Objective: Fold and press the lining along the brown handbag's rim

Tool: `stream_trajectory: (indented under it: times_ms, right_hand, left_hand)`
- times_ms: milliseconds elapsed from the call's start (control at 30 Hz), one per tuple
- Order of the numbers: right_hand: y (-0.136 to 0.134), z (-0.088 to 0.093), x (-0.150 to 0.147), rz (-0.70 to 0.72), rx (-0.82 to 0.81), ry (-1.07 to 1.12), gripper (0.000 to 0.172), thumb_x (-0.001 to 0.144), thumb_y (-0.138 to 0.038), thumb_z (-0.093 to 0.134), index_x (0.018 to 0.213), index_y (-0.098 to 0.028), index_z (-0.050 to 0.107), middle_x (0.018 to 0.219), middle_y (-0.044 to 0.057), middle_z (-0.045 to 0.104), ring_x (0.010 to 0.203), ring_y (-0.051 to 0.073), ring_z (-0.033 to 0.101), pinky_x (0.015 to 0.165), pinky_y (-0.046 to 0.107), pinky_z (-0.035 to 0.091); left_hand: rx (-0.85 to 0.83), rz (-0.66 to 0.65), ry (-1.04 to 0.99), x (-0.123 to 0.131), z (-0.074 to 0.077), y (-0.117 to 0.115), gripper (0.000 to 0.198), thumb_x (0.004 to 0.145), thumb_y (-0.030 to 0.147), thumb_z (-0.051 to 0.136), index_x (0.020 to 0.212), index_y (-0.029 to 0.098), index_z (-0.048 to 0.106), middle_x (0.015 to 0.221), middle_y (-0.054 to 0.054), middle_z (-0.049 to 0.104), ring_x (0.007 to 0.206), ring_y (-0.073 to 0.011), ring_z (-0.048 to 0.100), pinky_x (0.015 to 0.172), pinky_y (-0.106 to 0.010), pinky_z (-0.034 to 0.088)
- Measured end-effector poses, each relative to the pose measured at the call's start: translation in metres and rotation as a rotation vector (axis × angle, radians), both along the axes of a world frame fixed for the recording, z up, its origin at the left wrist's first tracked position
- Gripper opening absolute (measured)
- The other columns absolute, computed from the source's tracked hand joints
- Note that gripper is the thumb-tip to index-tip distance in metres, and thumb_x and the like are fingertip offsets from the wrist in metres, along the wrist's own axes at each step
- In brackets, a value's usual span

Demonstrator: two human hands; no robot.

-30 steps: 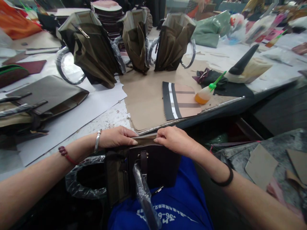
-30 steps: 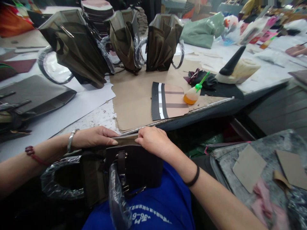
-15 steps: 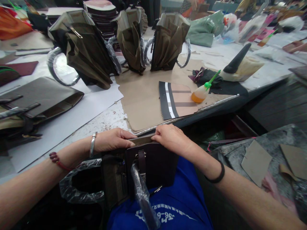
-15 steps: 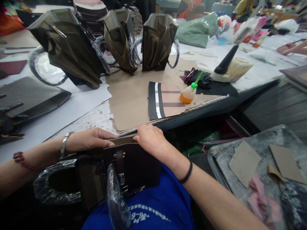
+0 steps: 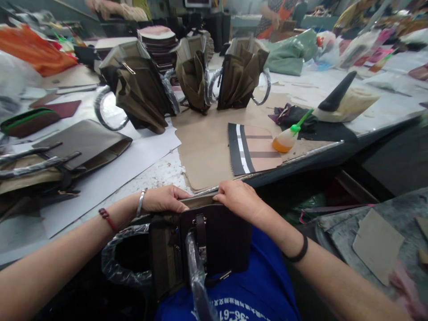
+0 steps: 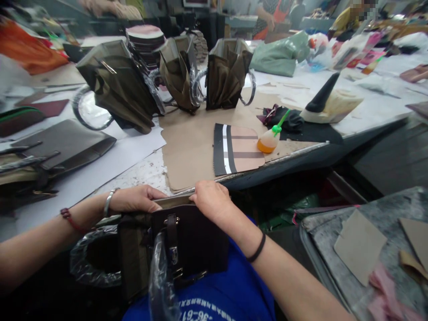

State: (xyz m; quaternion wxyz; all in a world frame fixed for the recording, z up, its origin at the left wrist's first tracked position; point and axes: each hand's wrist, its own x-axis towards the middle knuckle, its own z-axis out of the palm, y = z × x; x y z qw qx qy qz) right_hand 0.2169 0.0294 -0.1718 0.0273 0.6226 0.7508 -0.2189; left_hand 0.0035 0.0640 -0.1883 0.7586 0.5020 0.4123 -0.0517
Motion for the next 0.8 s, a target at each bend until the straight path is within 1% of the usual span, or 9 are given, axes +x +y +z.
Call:
stream_trajectory:
  times_ms: [133,333,433,533,600,700,800]
  right_hand:
    - [0.004,0.002,-0.006,0.005,-0.013,0.0,0.018,0.076,-0.032,0.052,0.079,-0.018,0.062,0.077,0.007,0.064,0.077,0.021,0.059,0.063,0.028,0.041]
    - [0.005,0.005,-0.006,-0.017,-0.028,0.021,0.014,0.077,-0.031,0.052,0.077,-0.02,0.061,0.077,0.005,0.064,0.078,0.021,0.059,0.062,0.027,0.039]
    - [0.003,0.006,-0.005,0.0,-0.036,0.034,0.015,0.077,-0.031,0.052,0.078,-0.02,0.061,0.077,0.005,0.064,0.078,0.02,0.058,0.062,0.026,0.037]
    - [0.002,0.007,-0.002,0.05,-0.034,0.086,0.015,0.076,-0.03,0.052,0.079,-0.021,0.063,0.077,0.004,0.064,0.077,0.019,0.057,0.063,0.025,0.036]
    - [0.001,0.007,0.001,0.109,-0.056,0.177,0.015,0.076,-0.029,0.051,0.081,-0.022,0.064,0.077,0.002,0.064,0.075,0.018,0.057,0.063,0.024,0.036]
    - [0.001,0.006,0.006,0.222,-0.137,0.343,0.018,0.076,-0.025,0.049,0.084,-0.022,0.065,0.078,0.0,0.064,0.072,0.014,0.055,0.061,0.021,0.036]
    - [0.003,0.005,0.008,0.275,-0.207,0.405,0.018,0.075,-0.027,0.051,0.083,-0.021,0.066,0.072,-0.001,0.063,0.064,0.012,0.052,0.056,0.02,0.034]
  left_hand:
    - [-0.023,0.018,-0.038,-0.007,-0.003,0.0,0.036,0.061,0.029,0.07,0.094,0.018,0.064,0.069,0.002,0.066,0.058,-0.0143,0.059,0.062,-0.025,0.049]
    - [0.036,0.054,-0.013,-0.008,-0.004,-0.001,0.039,0.053,0.034,0.074,0.087,0.016,0.065,0.061,0.003,0.064,0.053,-0.0146,0.058,0.056,-0.024,0.048]
    - [0.051,0.059,-0.014,-0.006,-0.004,0.0,0.04,0.053,0.037,0.073,0.086,0.015,0.066,0.06,0.002,0.064,0.053,-0.015,0.057,0.056,-0.025,0.047]
    - [0.077,0.056,-0.052,-0.006,-0.005,0.001,0.038,0.06,0.044,0.068,0.085,0.016,0.066,0.061,0.001,0.064,0.056,-0.015,0.057,0.059,-0.025,0.046]
    - [0.105,0.048,-0.059,-0.006,-0.005,0.001,0.037,0.064,0.046,0.065,0.085,0.016,0.067,0.062,0.001,0.064,0.056,-0.0142,0.057,0.059,-0.023,0.045]
    - [0.159,0.035,-0.044,-0.005,-0.005,0.001,0.035,0.066,0.046,0.063,0.086,0.017,0.067,0.063,0.002,0.064,0.057,-0.0126,0.055,0.057,-0.021,0.043]
    - [0.19,0.017,-0.045,-0.003,-0.004,0.001,0.034,0.067,0.045,0.062,0.087,0.018,0.067,0.065,0.002,0.064,0.058,-0.012,0.054,0.057,-0.02,0.041]
